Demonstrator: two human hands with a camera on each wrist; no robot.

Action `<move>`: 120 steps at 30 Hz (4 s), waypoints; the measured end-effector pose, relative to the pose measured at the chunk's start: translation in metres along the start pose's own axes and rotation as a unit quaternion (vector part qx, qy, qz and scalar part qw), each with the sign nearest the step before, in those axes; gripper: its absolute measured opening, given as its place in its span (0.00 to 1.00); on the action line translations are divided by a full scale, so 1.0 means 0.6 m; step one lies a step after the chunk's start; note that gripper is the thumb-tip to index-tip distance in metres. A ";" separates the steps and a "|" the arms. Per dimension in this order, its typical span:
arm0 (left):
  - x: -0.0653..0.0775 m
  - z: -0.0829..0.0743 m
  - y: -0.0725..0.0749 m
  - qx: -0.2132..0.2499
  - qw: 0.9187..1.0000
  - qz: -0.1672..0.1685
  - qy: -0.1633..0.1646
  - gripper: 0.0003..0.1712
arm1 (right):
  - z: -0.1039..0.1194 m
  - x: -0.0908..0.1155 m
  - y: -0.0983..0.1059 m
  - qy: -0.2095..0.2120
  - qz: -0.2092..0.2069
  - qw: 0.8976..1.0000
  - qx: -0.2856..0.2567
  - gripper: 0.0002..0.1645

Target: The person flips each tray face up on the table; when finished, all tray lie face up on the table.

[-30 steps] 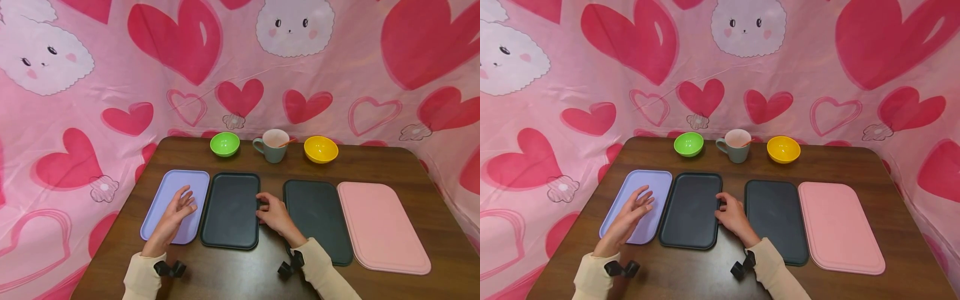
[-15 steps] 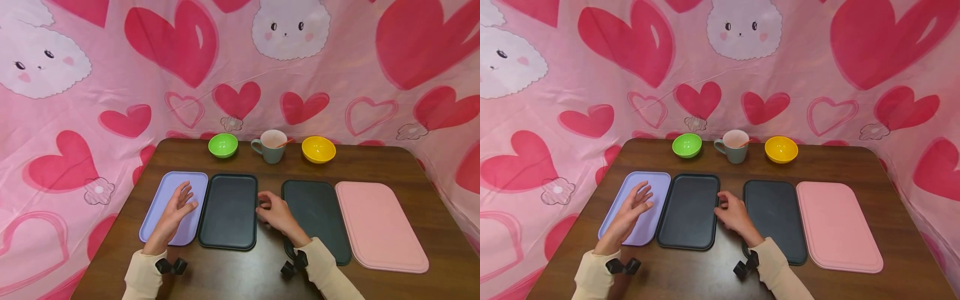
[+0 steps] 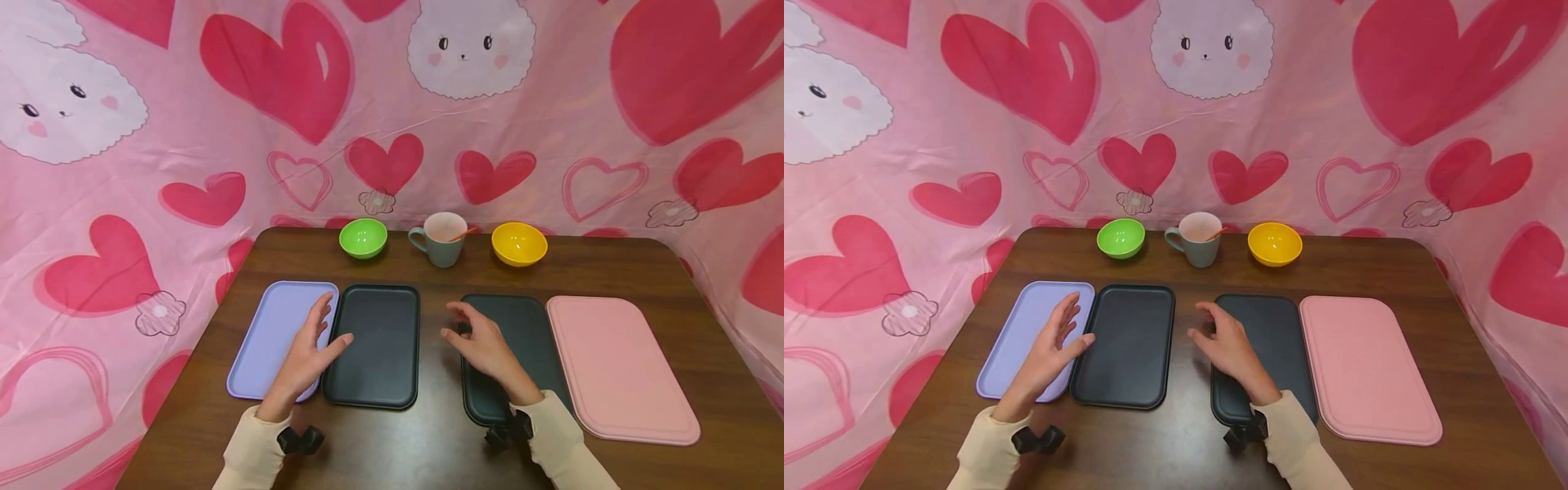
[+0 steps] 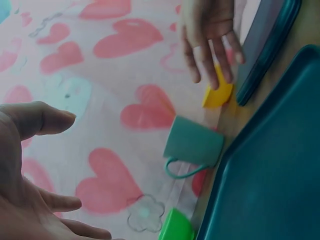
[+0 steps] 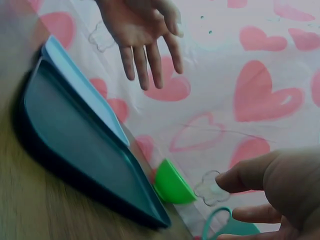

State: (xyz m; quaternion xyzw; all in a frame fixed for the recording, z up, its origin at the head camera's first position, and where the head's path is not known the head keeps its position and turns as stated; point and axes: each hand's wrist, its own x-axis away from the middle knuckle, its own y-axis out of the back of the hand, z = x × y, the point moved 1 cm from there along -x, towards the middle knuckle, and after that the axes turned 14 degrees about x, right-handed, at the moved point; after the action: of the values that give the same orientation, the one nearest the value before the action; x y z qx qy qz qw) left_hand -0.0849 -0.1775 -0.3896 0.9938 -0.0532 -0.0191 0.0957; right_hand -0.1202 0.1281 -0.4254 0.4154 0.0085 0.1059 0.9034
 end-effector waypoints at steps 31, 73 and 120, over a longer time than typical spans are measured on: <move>0.014 0.038 -0.237 -0.102 0.964 0.244 0.005 0.51 | -0.143 0.018 0.098 -0.014 -0.110 0.987 0.120 0.32; 0.019 0.074 -0.317 -0.240 0.927 0.288 0.013 0.61 | -0.211 -0.020 0.107 -0.032 -0.039 0.976 0.210 0.28; -0.012 0.067 -0.311 -0.142 0.953 0.269 -0.005 0.75 | -0.210 -0.017 0.109 -0.021 -0.068 0.980 0.187 0.21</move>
State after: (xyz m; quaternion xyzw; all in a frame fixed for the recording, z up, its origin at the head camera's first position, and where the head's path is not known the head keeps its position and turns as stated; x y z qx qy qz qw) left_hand -0.0751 -0.0020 -0.4648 0.9186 -0.3162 -0.0050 0.2368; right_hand -0.1554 0.2615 -0.4595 0.5778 0.0379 0.0317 0.8147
